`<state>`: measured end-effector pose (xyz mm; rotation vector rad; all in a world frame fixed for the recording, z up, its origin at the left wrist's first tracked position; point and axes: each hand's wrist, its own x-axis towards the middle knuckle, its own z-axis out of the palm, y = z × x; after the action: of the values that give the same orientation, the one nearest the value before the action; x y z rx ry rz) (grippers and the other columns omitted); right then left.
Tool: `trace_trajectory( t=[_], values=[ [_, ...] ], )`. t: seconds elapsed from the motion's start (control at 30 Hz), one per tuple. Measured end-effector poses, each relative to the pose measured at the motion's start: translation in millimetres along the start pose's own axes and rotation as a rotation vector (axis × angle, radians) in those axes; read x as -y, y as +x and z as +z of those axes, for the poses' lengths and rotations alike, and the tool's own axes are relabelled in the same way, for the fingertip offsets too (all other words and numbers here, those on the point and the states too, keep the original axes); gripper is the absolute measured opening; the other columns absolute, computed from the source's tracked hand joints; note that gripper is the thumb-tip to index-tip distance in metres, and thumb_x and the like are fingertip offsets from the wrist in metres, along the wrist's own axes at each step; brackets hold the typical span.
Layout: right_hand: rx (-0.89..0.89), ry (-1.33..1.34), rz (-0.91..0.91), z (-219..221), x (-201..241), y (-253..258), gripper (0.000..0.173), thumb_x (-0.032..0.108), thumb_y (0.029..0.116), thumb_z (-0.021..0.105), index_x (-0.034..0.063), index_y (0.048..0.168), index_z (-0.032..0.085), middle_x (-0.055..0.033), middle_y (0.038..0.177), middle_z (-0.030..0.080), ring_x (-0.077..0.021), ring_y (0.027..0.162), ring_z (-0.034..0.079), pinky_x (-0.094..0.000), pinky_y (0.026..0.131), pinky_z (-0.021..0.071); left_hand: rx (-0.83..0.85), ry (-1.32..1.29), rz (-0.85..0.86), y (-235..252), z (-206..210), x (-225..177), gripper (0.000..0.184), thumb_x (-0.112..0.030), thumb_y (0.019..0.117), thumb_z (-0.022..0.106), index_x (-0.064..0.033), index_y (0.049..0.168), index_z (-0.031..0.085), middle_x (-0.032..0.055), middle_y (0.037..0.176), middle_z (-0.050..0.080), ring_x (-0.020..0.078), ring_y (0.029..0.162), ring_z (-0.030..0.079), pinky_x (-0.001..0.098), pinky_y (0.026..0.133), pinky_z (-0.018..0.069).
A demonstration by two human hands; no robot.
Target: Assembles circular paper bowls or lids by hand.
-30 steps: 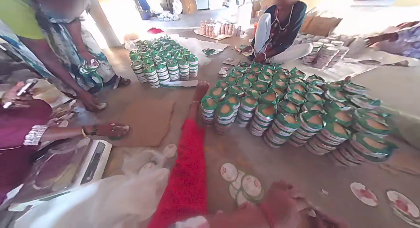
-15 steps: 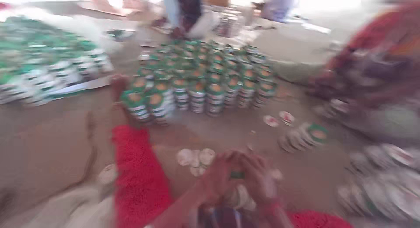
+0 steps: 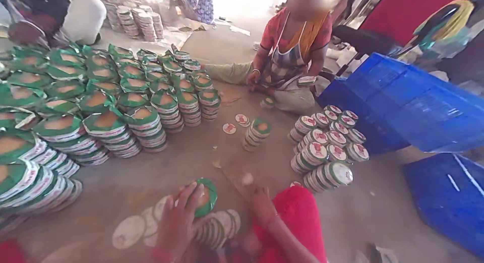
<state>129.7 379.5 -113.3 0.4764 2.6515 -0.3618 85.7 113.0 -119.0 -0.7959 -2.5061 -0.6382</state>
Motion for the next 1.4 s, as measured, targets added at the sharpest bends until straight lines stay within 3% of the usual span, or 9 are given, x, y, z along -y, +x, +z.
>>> trace_trajectory(
  t=[0.07, 0.33, 0.57, 0.67, 0.73, 0.87, 1.1, 1.27, 1.4],
  values=[
    [0.048, 0.019, 0.036, 4.7, 1.1, 0.5, 0.065, 0.035, 0.0956, 0.069, 0.0074, 0.151, 0.049, -0.0296, 0.158, 0.035, -0.0508, 0.146, 0.031, -0.0650, 0.112, 0.0362, -0.036, -0.008, -0.010, -0.8, 4.7, -1.1, 0.082, -0.072, 0.0821, 0.057, -0.0090, 0.134, 0.066, 0.0195, 0.135, 0.064, 0.0489, 0.116, 0.061, 0.0626, 0.089, 0.0483],
    [0.046, 0.047, 0.012, 16.8, 13.6, 22.7, 0.067, 0.040, 0.0943, 0.070, 0.0073, 0.150, 0.051, -0.0280, 0.156, 0.040, -0.0490, 0.148, 0.030, -0.0655, 0.116, 0.0304, -0.133, -0.118, -0.075, -4.7, 7.1, 1.3, 0.078, -0.077, 0.0840, 0.055, -0.0169, 0.132, 0.067, 0.0201, 0.134, 0.062, 0.0464, 0.117, 0.057, 0.0576, 0.098, 0.0458],
    [-0.006, 0.035, -0.105, -5.6, 23.2, 4.6, 0.052, 0.042, 0.0891, 0.075, 0.0097, 0.129, 0.069, -0.0255, 0.144, 0.052, -0.0488, 0.139, 0.041, -0.0648, 0.109, 0.0389, -0.145, -0.142, -0.112, -2.9, 6.6, 1.2, 0.078, -0.079, 0.0807, 0.057, -0.0188, 0.128, 0.071, 0.0215, 0.130, 0.064, 0.0405, 0.113, 0.063, 0.0512, 0.092, 0.0532],
    [-0.192, 0.382, -0.360, -30.1, 39.4, -11.1, 0.046, 0.036, 0.0917, 0.072, 0.0072, 0.127, 0.069, -0.0270, 0.142, 0.054, -0.0457, 0.135, 0.048, -0.0596, 0.110, 0.0408, -0.161, -0.123, -0.109, -4.4, 7.7, -0.7, 0.078, -0.079, 0.0814, 0.055, -0.0166, 0.126, 0.072, 0.0200, 0.126, 0.066, 0.0384, 0.109, 0.065, 0.0482, 0.089, 0.0542],
    [-0.311, 0.549, -0.634, -34.5, 53.7, -4.8, 0.034, 0.031, 0.0963, 0.062, 0.0131, 0.124, 0.072, -0.0173, 0.139, 0.058, -0.0356, 0.130, 0.053, -0.0561, 0.106, 0.0440, -0.167, -0.137, -0.107, -4.4, 7.5, -1.0, 0.076, -0.077, 0.0812, 0.059, -0.0159, 0.125, 0.073, 0.0199, 0.125, 0.067, 0.0381, 0.108, 0.066, 0.0488, 0.090, 0.0548],
    [-0.451, 0.429, -0.917, -39.2, 84.3, 17.7, 0.046, 0.001, 0.0916, 0.050, 0.0253, 0.121, 0.077, -0.0080, 0.141, 0.062, -0.0388, 0.125, 0.056, -0.0595, 0.100, 0.0463, -0.203, -0.137, -0.083, -5.3, 13.4, 4.3, 0.077, -0.077, 0.0800, 0.060, -0.0162, 0.124, 0.073, 0.0174, 0.124, 0.069, 0.0361, 0.106, 0.066, 0.0474, 0.089, 0.0549],
    [-0.397, 0.432, -0.918, -40.1, 72.5, 30.7, 0.036, -0.002, 0.0906, 0.049, 0.0134, 0.105, 0.078, -0.0117, 0.127, 0.069, -0.0396, 0.122, 0.058, -0.0579, 0.101, 0.0455, -0.201, -0.134, -0.100, -4.1, 12.8, 3.6, 0.078, -0.079, 0.0805, 0.058, -0.0150, 0.122, 0.075, 0.0151, 0.123, 0.070, 0.0347, 0.106, 0.068, 0.0452, 0.088, 0.0562],
    [-0.313, 0.439, -0.861, -26.2, 45.6, 20.2, 0.046, -0.002, 0.0888, 0.050, 0.0143, 0.125, 0.074, -0.0102, 0.145, 0.059, -0.0403, 0.131, 0.053, -0.0593, 0.106, 0.0429, -0.212, -0.140, -0.079, -4.6, 11.4, 5.7, 0.079, -0.080, 0.0830, 0.055, -0.0146, 0.124, 0.074, 0.0146, 0.123, 0.070, 0.0329, 0.104, 0.067, 0.0434, 0.087, 0.0560],
    [-0.318, 0.421, -0.843, -14.3, 35.7, -0.3, 0.052, -0.002, 0.0833, 0.049, 0.0179, 0.124, 0.075, -0.0087, 0.145, 0.060, -0.0397, 0.134, 0.051, -0.0603, 0.106, 0.0417, -0.207, -0.151, -0.074, -4.1, 10.6, 5.7, 0.077, -0.078, 0.0823, 0.058, -0.0153, 0.124, 0.073, 0.0144, 0.123, 0.070, 0.0331, 0.106, 0.067, 0.0437, 0.088, 0.0563]
  ],
)
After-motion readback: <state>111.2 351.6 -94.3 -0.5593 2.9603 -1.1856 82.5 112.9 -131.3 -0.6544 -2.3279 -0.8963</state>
